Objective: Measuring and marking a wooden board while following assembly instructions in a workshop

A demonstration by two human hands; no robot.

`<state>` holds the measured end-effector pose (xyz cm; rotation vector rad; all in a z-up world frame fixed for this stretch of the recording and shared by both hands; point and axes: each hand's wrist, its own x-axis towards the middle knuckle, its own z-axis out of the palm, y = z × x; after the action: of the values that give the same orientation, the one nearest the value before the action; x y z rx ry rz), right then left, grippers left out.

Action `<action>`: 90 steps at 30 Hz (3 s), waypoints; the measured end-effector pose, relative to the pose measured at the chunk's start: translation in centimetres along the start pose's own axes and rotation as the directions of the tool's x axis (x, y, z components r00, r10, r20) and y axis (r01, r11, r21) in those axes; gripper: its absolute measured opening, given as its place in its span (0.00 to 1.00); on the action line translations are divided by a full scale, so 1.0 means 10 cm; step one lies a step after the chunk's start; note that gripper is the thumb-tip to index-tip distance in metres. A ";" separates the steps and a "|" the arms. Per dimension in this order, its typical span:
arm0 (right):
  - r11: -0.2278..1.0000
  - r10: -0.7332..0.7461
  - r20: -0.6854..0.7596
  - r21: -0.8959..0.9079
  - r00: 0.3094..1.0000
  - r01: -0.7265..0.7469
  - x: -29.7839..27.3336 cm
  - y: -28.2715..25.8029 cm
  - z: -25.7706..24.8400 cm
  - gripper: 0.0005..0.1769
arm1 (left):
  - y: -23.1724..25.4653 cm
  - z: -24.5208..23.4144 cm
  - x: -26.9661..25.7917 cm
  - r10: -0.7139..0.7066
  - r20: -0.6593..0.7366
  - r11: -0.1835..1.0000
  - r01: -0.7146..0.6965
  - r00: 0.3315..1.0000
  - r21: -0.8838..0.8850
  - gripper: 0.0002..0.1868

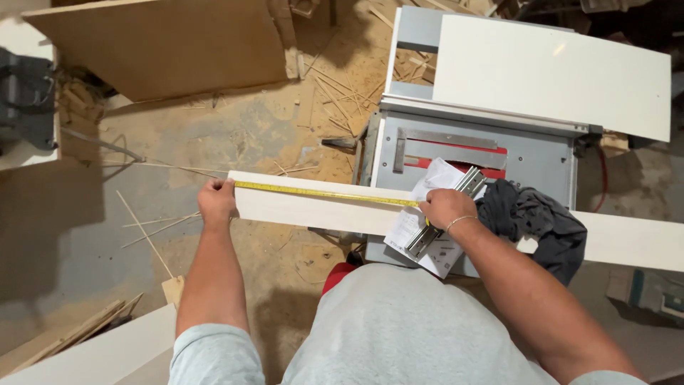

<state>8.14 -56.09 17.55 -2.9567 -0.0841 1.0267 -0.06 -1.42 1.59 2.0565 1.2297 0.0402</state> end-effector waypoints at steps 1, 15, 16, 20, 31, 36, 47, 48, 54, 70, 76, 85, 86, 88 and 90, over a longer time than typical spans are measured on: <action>1.000 0.009 0.002 0.006 1.000 -0.009 -0.03 0.01 -0.01 0.23 | 0.00 0.00 -0.02 0.006 0.008 1.000 -0.006 1.000 0.004 0.14; 0.975 -0.195 -0.251 -0.153 0.948 0.161 0.17 0.06 0.44 0.29 | 0.14 -0.12 -0.33 0.093 -0.050 0.994 -0.095 0.994 -0.048 0.10; 0.976 -0.194 -0.250 -0.151 0.949 0.160 0.16 0.02 0.47 0.29 | 0.12 -0.11 -0.32 0.094 -0.048 0.994 -0.096 0.994 -0.046 0.10; 0.901 -0.383 -0.366 -0.350 0.848 0.255 0.37 0.04 0.80 0.19 | 0.04 -0.06 -0.23 0.117 -0.079 0.992 -0.121 0.990 -0.044 0.11; 0.867 -0.486 -0.555 -0.402 0.676 0.293 0.36 -0.23 0.96 0.07 | -0.01 0.00 -0.25 0.166 -0.139 0.986 -0.169 0.976 -0.012 0.11; 0.868 -0.478 -0.529 -0.406 0.701 0.286 0.31 -0.29 0.94 0.07 | -0.07 0.01 -0.23 0.189 -0.156 0.981 -0.195 0.969 -0.018 0.11; 0.865 -0.490 -0.520 -0.388 0.700 0.317 0.29 -0.36 0.97 0.06 | -0.13 0.02 -0.17 0.237 -0.137 0.969 -0.243 0.962 -0.029 0.11; 0.861 -0.499 -0.509 -0.386 0.701 0.332 0.27 -0.36 0.97 0.06 | -0.14 0.02 -0.16 0.254 -0.132 0.966 -0.258 0.958 -0.021 0.11; 0.807 -0.583 -0.289 -0.098 0.759 0.582 -0.14 -0.50 0.50 0.10 | -0.25 0.10 0.06 0.277 -0.100 0.954 -0.286 0.956 -0.094 0.15; 0.616 -0.503 -0.180 0.611 0.845 0.497 -0.60 -0.58 0.42 0.14 | 1.43 0.30 -2.46 0.511 0.259 0.656 -0.178 0.820 -0.733 0.03; 0.472 -0.370 -0.332 0.737 0.867 0.484 -0.70 -0.47 0.39 0.12 | 1.58 0.55 -3.43 0.486 0.717 0.827 0.002 0.500 -0.562 0.36; 0.351 -0.316 -0.315 0.837 0.895 0.419 -1.28 0.12 0.19 0.14 | 1.69 0.55 -3.70 0.346 0.881 0.933 -0.020 0.323 -0.359 0.23; 0.383 -0.343 -0.228 0.852 0.911 0.357 -1.32 0.17 0.19 0.21 | 1.79 0.51 -3.77 0.334 0.871 0.942 -0.096 0.361 -0.321 0.24; 0.413 -0.370 -0.137 0.861 0.919 0.295 -1.38 0.28 0.21 0.30 | 1.91 0.53 -3.89 0.321 0.858 0.946 -0.168 0.402 -0.275 0.26; 0.308 -0.476 -0.204 0.872 0.855 0.380 -1.42 0.39 0.27 0.64 | 1.93 0.64 -3.99 0.288 0.828 0.955 -0.078 0.481 -0.286 0.18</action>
<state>-4.45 -60.81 24.11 -1.7200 -0.2331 0.7481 -4.83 -41.34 21.25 1.6100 0.3198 -0.6763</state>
